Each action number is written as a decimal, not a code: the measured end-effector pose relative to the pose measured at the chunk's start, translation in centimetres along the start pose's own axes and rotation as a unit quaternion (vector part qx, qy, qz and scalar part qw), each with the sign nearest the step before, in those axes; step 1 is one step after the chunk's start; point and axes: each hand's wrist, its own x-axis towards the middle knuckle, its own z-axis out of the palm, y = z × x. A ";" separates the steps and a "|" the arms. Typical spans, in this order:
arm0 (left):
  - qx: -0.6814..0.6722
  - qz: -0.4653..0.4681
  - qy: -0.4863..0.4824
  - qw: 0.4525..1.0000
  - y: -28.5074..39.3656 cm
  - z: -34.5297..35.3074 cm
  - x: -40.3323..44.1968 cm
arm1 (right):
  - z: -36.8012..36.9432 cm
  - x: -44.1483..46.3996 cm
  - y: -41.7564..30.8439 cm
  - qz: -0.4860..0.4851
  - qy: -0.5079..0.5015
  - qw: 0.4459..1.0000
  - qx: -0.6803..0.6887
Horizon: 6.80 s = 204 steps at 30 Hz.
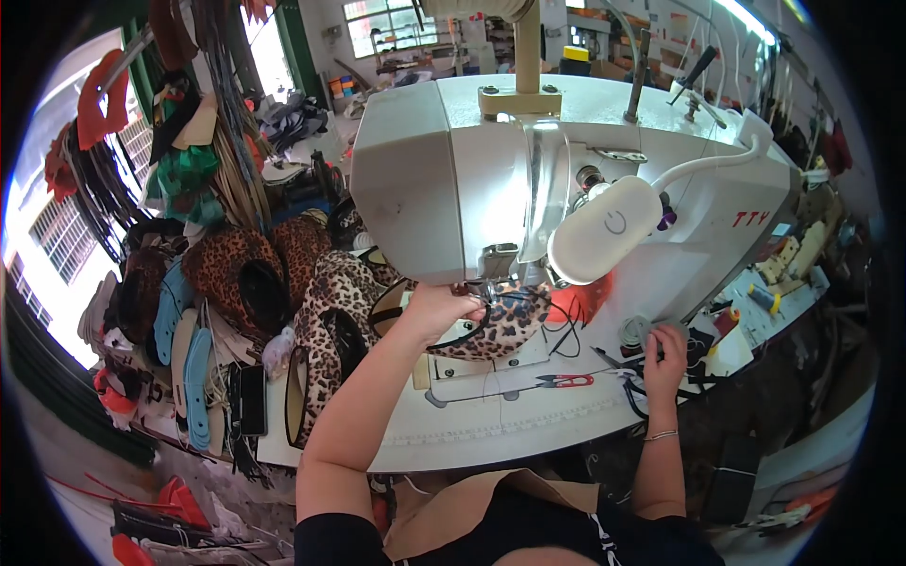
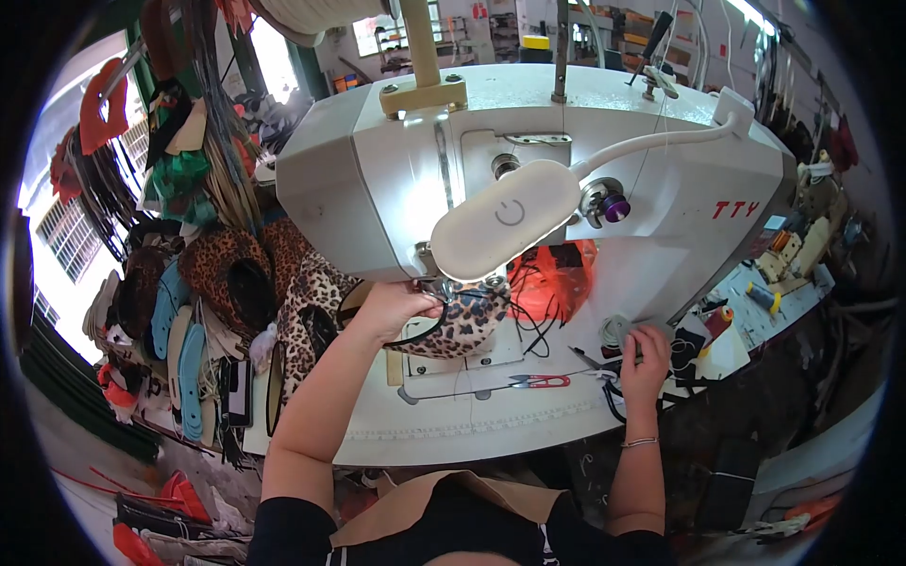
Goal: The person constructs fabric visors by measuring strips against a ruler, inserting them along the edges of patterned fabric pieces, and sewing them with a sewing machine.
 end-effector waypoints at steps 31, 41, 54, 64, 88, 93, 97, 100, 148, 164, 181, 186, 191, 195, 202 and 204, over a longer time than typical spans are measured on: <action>-0.060 -0.008 0.034 0.998 -0.8 0.2 0.0 | 3.0 -5.3 -6.7 -0.058 -0.297 0.950 0.072; 0.330 0.402 0.225 0.824 -11.6 2.5 -11.1 | -1.9 -0.9 -11.2 0.068 -0.207 0.935 0.281; 0.437 0.511 0.127 0.729 -9.7 2.4 -13.4 | 0.7 -2.9 -19.3 -0.079 -0.273 0.936 0.210; 0.415 0.482 0.163 0.755 -9.8 2.9 -13.3 | 0.5 -2.0 -18.5 0.013 -0.283 0.912 0.296; 0.246 0.124 0.284 0.919 3.2 -13.5 6.7 | 0.4 -6.8 -6.6 0.046 -0.224 0.972 0.063; 0.250 0.110 0.273 0.922 -1.0 -6.9 13.2 | 1.3 -8.3 -6.0 0.024 -0.182 0.983 0.016; 0.115 0.124 0.340 0.925 -6.1 -2.1 12.5 | 0.9 -7.9 -6.0 -0.024 -0.168 0.985 0.015; 0.062 0.128 0.383 0.913 -8.2 -0.4 8.8 | 1.2 -5.2 -5.5 -0.138 -0.146 0.979 -0.013; 0.499 0.260 0.089 0.822 -16.8 5.7 -20.9 | 4.5 -8.2 -15.7 -0.056 -0.459 0.851 0.249; 0.685 0.174 -0.017 0.708 -17.5 7.8 -20.1 | 3.3 -8.0 -13.0 0.146 -0.443 0.842 0.271; 0.718 0.219 0.062 0.658 -18.2 8.1 -19.7 | 3.1 -9.3 -14.8 0.008 -0.355 0.925 0.133; 0.634 0.178 0.036 0.751 -18.5 7.5 -20.2 | 4.0 -9.4 -14.4 -0.091 -0.307 0.936 0.144; 0.588 0.216 0.376 0.682 -14.6 -0.2 -23.8 | 2.1 -8.0 -11.3 0.109 -0.332 0.901 0.258; 0.512 0.093 0.594 0.614 -12.2 -6.4 -25.8 | 0.9 -6.2 -9.1 0.131 -0.336 0.903 0.234; 0.508 0.271 0.379 0.725 -9.3 -6.7 -31.1 | -2.8 -3.2 -3.8 0.179 -0.239 0.901 0.314; 0.534 0.278 0.281 0.747 -9.2 -6.1 -30.4 | -3.8 -2.6 -3.2 0.205 -0.241 0.885 0.341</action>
